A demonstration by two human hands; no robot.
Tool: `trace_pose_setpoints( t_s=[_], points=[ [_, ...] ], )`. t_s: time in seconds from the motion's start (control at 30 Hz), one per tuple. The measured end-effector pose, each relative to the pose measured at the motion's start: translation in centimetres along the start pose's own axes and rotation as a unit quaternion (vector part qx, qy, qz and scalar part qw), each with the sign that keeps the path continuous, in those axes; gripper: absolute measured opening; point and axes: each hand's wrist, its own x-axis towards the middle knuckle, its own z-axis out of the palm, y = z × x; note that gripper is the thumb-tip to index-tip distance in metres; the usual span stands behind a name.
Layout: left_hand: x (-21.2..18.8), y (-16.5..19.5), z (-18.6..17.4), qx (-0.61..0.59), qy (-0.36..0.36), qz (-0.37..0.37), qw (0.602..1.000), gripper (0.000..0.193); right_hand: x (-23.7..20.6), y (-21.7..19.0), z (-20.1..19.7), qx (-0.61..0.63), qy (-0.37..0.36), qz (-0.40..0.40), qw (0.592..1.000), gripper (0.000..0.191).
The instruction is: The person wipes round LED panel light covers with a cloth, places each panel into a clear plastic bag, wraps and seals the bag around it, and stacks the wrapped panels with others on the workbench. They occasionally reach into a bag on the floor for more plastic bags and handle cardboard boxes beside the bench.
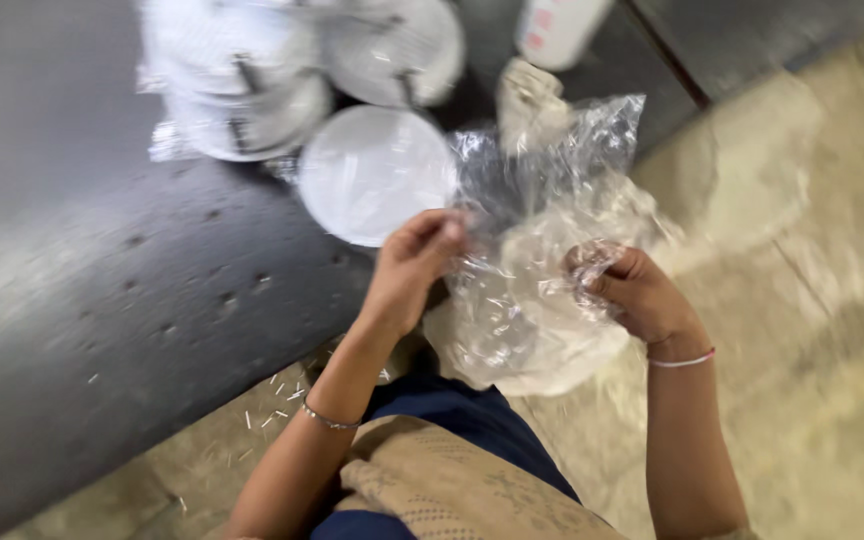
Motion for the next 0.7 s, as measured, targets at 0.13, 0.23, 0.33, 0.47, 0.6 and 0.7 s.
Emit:
trace_pose_setpoints(
  t_s=[0.13, 0.23, 0.33, 0.47, 0.6, 0.7],
  points=[
    [-4.9, 7.4, -7.4, 0.024, 0.138, 0.138, 0.980, 0.013, 5.6, -1.2, 9.6, -0.108, -0.110, -0.021, 0.988, 0.024],
    [-9.7, 12.4, -13.0, 0.099, 0.167, 0.202, 0.960, 0.013, 8.0, -3.9, 18.9, -0.193, -0.152, -0.047, 0.968, 0.042],
    [-14.9, 17.2, -17.5, 0.175, 0.185, 0.241, 0.937, 0.014, 9.4, -7.3, 29.0, -0.244, -0.123, -0.235, 0.933, 0.041],
    [-20.2, 22.3, -22.0, 0.281, 0.199, 0.221, 0.912, 0.015, 9.7, -9.0, 41.2, -0.370, -0.147, -0.487, 0.777, 0.051],
    [-23.3, 25.7, -26.9, 0.328, 0.225, 0.192, 0.897, 0.014, 12.8, -6.2, 51.1, -0.375, -0.225, -0.351, 0.828, 0.019],
    [-25.3, 27.6, -32.1, 0.416, 0.340, 0.145, 0.831, 0.015, 15.9, -4.4, 54.0, -0.242, -0.244, -0.268, 0.900, 0.021]
  ],
)
